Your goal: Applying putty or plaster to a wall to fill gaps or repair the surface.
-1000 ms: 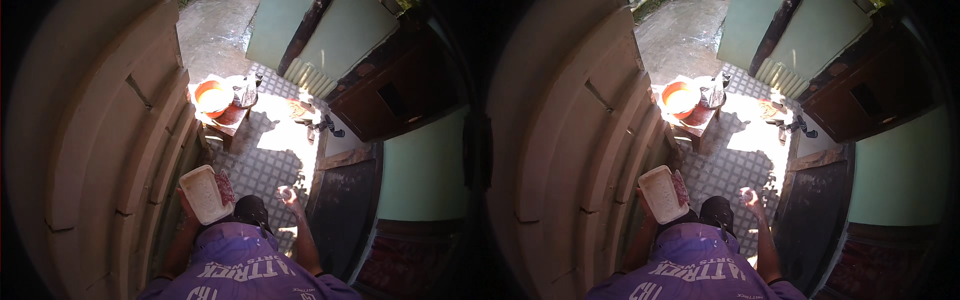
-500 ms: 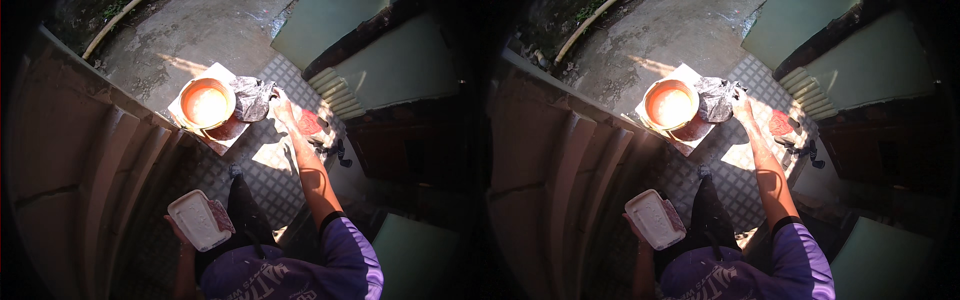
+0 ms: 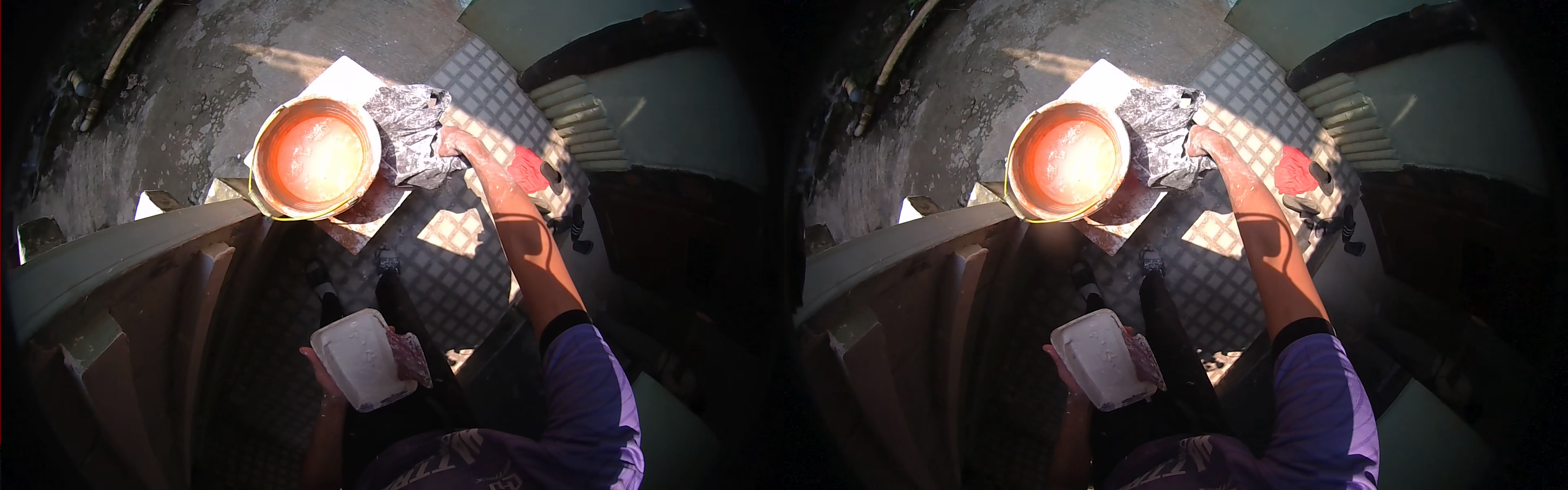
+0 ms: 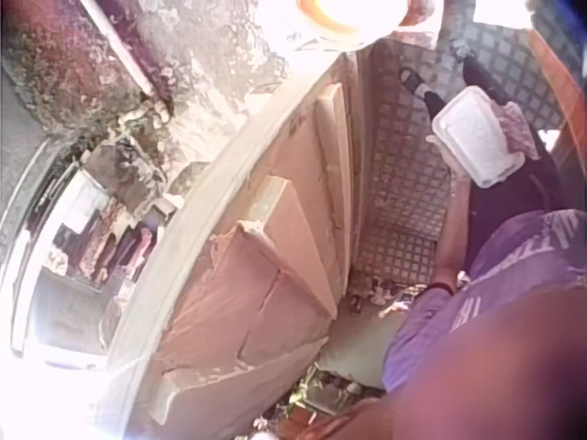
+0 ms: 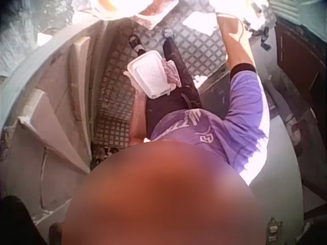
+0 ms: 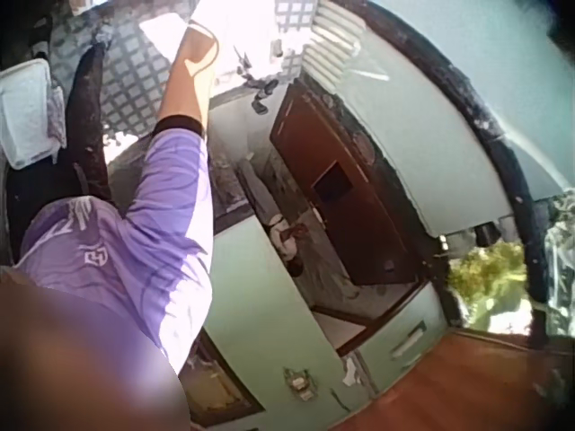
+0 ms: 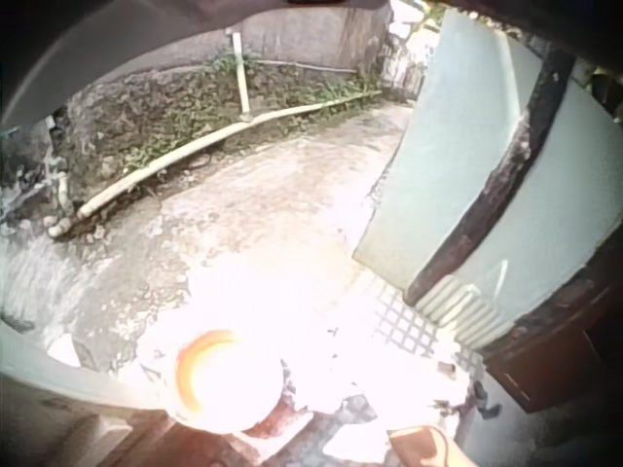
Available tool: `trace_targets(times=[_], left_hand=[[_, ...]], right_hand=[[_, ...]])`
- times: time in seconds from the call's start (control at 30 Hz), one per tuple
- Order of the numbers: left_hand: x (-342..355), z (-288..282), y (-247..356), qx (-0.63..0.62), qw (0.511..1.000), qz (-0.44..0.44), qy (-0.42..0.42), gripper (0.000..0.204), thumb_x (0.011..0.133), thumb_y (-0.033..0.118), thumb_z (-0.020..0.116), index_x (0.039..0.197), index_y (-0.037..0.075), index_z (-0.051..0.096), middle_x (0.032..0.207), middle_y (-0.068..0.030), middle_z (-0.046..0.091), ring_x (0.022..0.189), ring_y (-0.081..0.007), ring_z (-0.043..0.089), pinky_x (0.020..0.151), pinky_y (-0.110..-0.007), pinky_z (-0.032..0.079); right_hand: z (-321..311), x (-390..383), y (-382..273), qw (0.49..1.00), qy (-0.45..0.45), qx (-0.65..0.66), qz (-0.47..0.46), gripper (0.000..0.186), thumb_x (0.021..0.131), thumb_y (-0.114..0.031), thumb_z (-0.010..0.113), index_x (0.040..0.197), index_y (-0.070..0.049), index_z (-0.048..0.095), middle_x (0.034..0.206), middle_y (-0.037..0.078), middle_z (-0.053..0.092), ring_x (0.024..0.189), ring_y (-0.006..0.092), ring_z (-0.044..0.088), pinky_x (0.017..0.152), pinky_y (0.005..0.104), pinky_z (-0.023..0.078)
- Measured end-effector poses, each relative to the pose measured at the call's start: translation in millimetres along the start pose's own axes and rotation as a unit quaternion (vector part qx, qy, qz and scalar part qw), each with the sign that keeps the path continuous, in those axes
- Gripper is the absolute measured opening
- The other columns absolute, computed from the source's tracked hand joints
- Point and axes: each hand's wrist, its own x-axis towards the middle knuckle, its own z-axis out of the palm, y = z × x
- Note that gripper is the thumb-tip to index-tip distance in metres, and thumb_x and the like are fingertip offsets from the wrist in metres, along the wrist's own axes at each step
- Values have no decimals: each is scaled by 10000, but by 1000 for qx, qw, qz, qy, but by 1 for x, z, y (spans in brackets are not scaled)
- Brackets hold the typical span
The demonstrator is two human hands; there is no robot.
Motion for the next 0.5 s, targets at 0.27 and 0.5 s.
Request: trace_targets(times=[0.27, 0.5], left_hand=[[22, 15, -11, -28, 999, -23, -10, 1056, 845, 863, 256, 1493, 33, 338, 1472, -184, 458, 1303, -361, 484, 1097, -524, 387], [37, 13, -11, -71, 996, -39, -26, 1082, 827, 878, 265, 1501, 33, 321, 1477, -199, 448, 1315, -380, 471, 1096, -553, 383]], right_hand=[[12, 5, -4, 930, 317, 172, 68, 330, 681, -235, 775, 918, -10, 723, 903, 236, 710, 905, 391, 697, 822, 433, 563], [72, 66, 9, 936, 284, -200, -62, 317, 869, -229, 512, 733, -61, 744, 810, 142, 726, 816, 342, 693, 701, 509, 501]])
